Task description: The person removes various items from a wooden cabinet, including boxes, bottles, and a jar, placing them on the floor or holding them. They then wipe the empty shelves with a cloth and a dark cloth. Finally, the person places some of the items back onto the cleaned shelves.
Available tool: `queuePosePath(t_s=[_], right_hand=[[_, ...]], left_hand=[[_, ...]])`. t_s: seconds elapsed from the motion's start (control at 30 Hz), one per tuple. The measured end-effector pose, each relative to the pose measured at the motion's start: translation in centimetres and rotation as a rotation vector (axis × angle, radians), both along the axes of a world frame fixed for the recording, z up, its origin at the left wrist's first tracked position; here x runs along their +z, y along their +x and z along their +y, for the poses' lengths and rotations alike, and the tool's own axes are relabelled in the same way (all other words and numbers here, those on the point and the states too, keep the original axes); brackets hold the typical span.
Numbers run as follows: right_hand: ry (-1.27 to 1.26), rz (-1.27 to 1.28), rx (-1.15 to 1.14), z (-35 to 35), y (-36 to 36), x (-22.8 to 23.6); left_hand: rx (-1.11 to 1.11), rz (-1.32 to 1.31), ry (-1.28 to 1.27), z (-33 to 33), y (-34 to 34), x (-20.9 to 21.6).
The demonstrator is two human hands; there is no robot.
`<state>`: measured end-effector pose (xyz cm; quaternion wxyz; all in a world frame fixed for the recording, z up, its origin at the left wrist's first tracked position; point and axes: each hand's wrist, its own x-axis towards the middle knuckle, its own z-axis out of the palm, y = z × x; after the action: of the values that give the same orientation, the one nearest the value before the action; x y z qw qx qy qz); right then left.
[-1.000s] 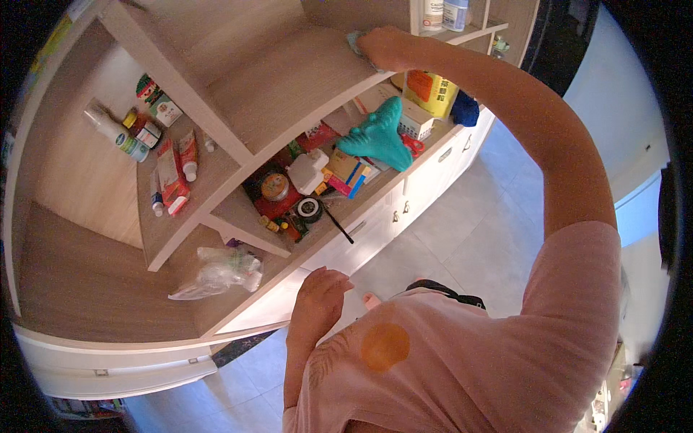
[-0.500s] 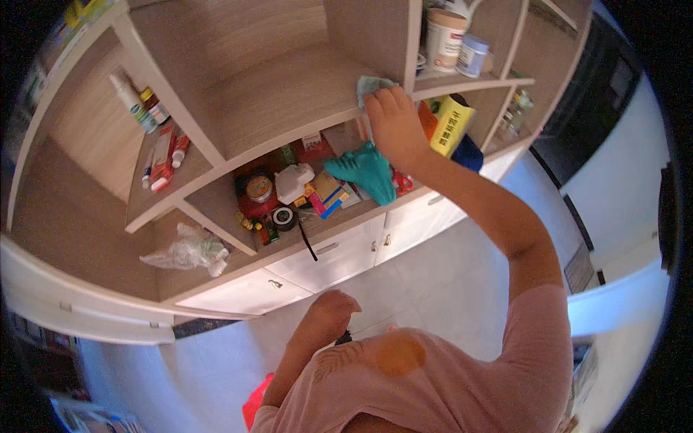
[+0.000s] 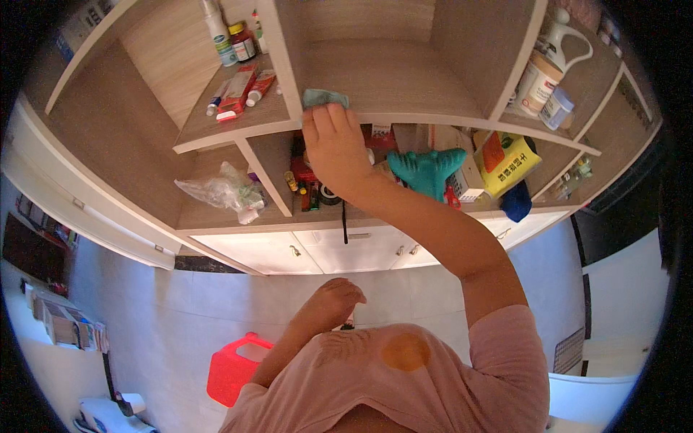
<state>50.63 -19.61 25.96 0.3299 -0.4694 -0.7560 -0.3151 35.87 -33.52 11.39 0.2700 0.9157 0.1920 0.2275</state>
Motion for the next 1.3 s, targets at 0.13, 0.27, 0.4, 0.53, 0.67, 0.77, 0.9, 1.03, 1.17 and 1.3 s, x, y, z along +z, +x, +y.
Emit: queuePosePath(t_s=[0.13, 0.27, 0.4, 0.53, 0.67, 0.77, 0.9, 1.03, 1.17, 1.3], right_hand=[[-0.088, -0.09, -0.005, -0.8, 2.3, 0.7], [-0.101, -0.176, -0.186, -2.6, 8.4, 0.6], [-0.053, -0.169, -0.371, -5.4, 15.9, 0.8], [-0.119, -0.106, -0.416, -6.8, 18.0, 1.9], [-0.288, 0.617, -0.317, -6.9, 16.4, 2.4], [-0.389, 1.491, 0.17, -7.7, 13.4, 0.2], [-0.956, 2.209, 0.613, -8.0, 7.4, -0.8], [-1.227, 2.352, 1.031, -6.7, 3.2, -1.5], [-1.325, 2.273, 0.968, -6.5, 1.5, -2.0], [-1.354, 2.253, 0.897, -6.4, 0.7, -1.9]], left_hand=[[0.017, 0.01, 0.02, 1.4, -0.5, 0.8], [0.007, 0.006, 0.062, 3.4, -1.0, 0.2], [-0.032, -0.061, 0.058, 5.0, -1.4, 0.4], [-0.111, -0.052, 0.115, 6.2, -1.6, 0.0], [-0.121, 0.013, 0.069, 7.4, -2.7, -0.4], [-0.12, 0.076, 0.034, 7.9, -3.7, -0.5], [-0.036, -0.07, -0.195, 8.5, -4.1, 0.2], [-0.048, -0.46, -0.693, 9.3, -4.3, 2.3], [-0.109, -0.783, -1.045, 10.6, -3.9, 5.8], [0.032, -0.809, -0.986, 11.3, -3.5, 6.6]])
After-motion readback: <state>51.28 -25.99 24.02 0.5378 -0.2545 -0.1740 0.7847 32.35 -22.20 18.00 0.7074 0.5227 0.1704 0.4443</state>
